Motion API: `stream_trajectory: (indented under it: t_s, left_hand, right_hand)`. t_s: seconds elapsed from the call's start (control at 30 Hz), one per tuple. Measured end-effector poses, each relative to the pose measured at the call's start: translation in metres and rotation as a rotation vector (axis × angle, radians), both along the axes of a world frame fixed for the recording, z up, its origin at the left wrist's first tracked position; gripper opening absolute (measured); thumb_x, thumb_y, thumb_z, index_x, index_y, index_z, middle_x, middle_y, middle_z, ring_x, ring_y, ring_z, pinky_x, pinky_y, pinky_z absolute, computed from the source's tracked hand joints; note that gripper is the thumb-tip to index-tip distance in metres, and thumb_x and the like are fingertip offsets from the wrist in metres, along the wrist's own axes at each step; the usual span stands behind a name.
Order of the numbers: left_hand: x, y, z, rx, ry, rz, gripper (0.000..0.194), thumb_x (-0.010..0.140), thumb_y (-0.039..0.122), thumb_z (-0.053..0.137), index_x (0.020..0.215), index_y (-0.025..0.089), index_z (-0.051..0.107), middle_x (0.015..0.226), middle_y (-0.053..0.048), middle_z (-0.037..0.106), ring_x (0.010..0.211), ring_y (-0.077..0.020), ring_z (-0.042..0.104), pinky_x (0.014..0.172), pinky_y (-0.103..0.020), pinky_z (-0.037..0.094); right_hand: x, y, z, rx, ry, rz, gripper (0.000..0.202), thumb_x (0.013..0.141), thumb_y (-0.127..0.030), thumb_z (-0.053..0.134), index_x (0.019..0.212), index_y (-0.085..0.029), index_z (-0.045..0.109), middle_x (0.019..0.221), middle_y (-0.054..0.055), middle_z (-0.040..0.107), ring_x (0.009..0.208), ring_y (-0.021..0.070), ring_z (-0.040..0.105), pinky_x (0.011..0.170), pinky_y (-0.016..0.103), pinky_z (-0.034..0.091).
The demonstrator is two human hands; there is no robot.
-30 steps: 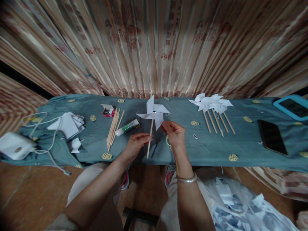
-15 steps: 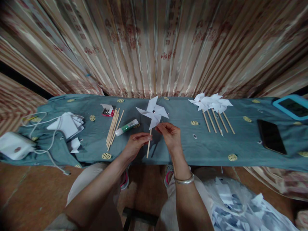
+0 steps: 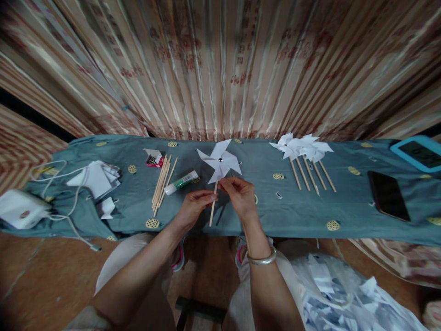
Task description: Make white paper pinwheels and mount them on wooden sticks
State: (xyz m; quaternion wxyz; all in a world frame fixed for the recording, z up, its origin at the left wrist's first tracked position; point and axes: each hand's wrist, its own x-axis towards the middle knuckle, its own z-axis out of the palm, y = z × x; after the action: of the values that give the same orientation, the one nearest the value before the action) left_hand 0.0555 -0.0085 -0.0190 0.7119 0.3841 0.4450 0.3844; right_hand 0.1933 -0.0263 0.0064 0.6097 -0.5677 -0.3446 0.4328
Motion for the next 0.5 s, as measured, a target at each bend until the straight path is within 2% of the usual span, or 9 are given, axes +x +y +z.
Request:
stream_trajectory:
  t_s: [0.1, 0.2, 0.3, 0.4, 0.5]
  left_hand:
    - [0.000, 0.001, 0.000, 0.002, -0.003, -0.005, 0.030, 0.051, 0.038, 0.085, 0.069, 0.017, 0.075, 0.070, -0.004, 0.073, 0.068, -0.0149, 0.063, 0.069, -0.026, 0.047]
    - [-0.001, 0.000, 0.000, 0.002, -0.008, -0.012, 0.030, 0.051, 0.039, 0.085, 0.069, 0.017, 0.075, 0.070, -0.004, 0.073, 0.068, -0.0148, 0.063, 0.068, -0.025, 0.047]
    - [0.000, -0.001, 0.000, -0.011, -0.010, -0.022, 0.030, 0.051, 0.039, 0.085, 0.069, 0.017, 0.076, 0.070, -0.005, 0.073, 0.068, -0.0148, 0.064, 0.067, -0.025, 0.047]
    - [0.000, -0.004, 0.000, -0.014, 0.006, -0.042, 0.031, 0.051, 0.040, 0.085, 0.070, 0.017, 0.076, 0.070, -0.005, 0.073, 0.068, -0.0152, 0.064, 0.066, -0.025, 0.047]
    - [0.001, -0.006, -0.001, -0.004, 0.015, -0.065, 0.031, 0.051, 0.041, 0.085, 0.069, 0.017, 0.076, 0.070, -0.005, 0.073, 0.066, -0.0148, 0.063, 0.066, -0.025, 0.047]
  right_hand:
    - [0.004, -0.001, 0.002, 0.002, 0.000, -0.017, 0.038, 0.055, -0.057, 0.080, 0.056, -0.020, 0.069, 0.058, 0.002, 0.069, 0.054, 0.0125, 0.058, 0.053, 0.026, 0.046]
    - [0.014, -0.002, 0.003, 0.001, 0.022, -0.092, 0.041, 0.054, -0.058, 0.081, 0.054, -0.019, 0.068, 0.054, 0.002, 0.067, 0.046, 0.0092, 0.051, 0.044, 0.023, 0.038]
    - [0.028, -0.004, 0.003, 0.080, 0.027, -0.198, 0.037, 0.062, -0.053, 0.080, 0.053, -0.020, 0.067, 0.051, 0.000, 0.063, 0.042, 0.0065, 0.041, 0.041, 0.023, 0.030]
    - [0.040, -0.003, 0.002, 0.176, 0.000, -0.329, 0.030, 0.067, -0.046, 0.078, 0.055, -0.020, 0.067, 0.054, -0.002, 0.063, 0.046, 0.0067, 0.043, 0.046, 0.023, 0.033]
    - [0.047, 0.000, -0.002, 0.191, -0.004, -0.444, 0.021, 0.063, -0.040, 0.079, 0.064, -0.020, 0.070, 0.064, -0.002, 0.069, 0.055, 0.0085, 0.053, 0.055, 0.024, 0.040]
